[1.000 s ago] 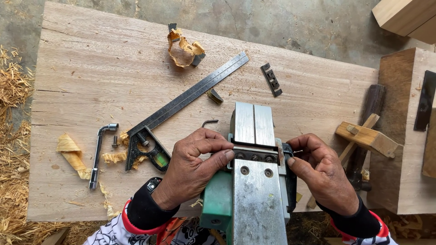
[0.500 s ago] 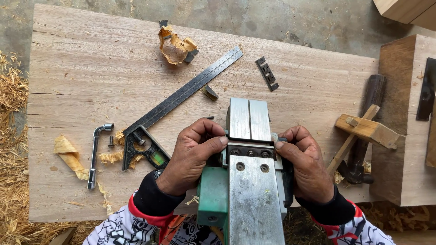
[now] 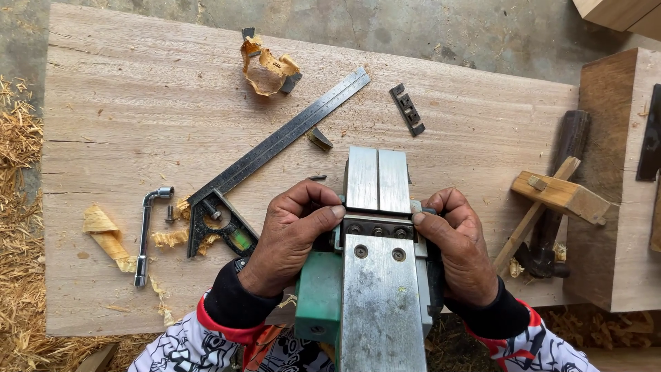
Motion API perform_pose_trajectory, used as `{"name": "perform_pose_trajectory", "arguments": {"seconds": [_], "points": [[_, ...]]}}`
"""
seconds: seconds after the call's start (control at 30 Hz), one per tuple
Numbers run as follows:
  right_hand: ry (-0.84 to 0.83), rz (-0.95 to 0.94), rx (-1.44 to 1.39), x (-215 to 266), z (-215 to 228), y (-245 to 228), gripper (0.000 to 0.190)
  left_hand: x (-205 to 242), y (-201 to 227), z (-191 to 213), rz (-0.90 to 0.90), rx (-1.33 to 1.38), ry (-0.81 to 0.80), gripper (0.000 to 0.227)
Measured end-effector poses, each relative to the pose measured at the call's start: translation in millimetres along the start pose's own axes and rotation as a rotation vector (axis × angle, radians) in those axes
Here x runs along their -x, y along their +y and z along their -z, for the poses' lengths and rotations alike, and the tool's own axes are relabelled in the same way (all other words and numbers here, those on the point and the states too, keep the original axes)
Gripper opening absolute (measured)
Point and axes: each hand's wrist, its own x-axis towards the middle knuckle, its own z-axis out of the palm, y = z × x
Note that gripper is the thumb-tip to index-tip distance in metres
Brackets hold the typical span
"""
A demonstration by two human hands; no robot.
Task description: The person assembles a green and silver handheld tool by inserting small metal components into a slot, tightening them with an Allen key, and adjusting a depth gauge. The person then uses the tool to cut a groove into a piece of wood.
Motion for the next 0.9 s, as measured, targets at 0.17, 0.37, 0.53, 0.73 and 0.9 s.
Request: {"name": "perform_pose_trajectory", "arguments": {"seconds": [0.17,0.37,0.53,0.73,0.9], "points": [[0.006,-0.004,-0.007,0.5,-1.1,-0.8,0.021,0.4,1.8,-1.6,-0.005,-0.004,-0.005,0.009],[0.001,0.005,0.0,-0.2,-0.7,0.3,0.02,0.1,0.6,-1.1,-0.014,0.006,-0.004,0.01],[-0.005,0.004,-0.007,0.0,-0.7,1.1,0.021,0.2,1.4,-0.7,-0.016,-0.014,-0.006,0.009],[-0.004,0.002,-0.015,-0.1,-0.7,1.1,0.022,0.1,0.7,-0.7,-0.017,0.002,-0.009,0.01],[-0.007,0.009,-0.024,-0.8,1.4,3.5,0.021,0.1,0.9,-0.6,-0.011,0.006,-0.011,0.01]]}}
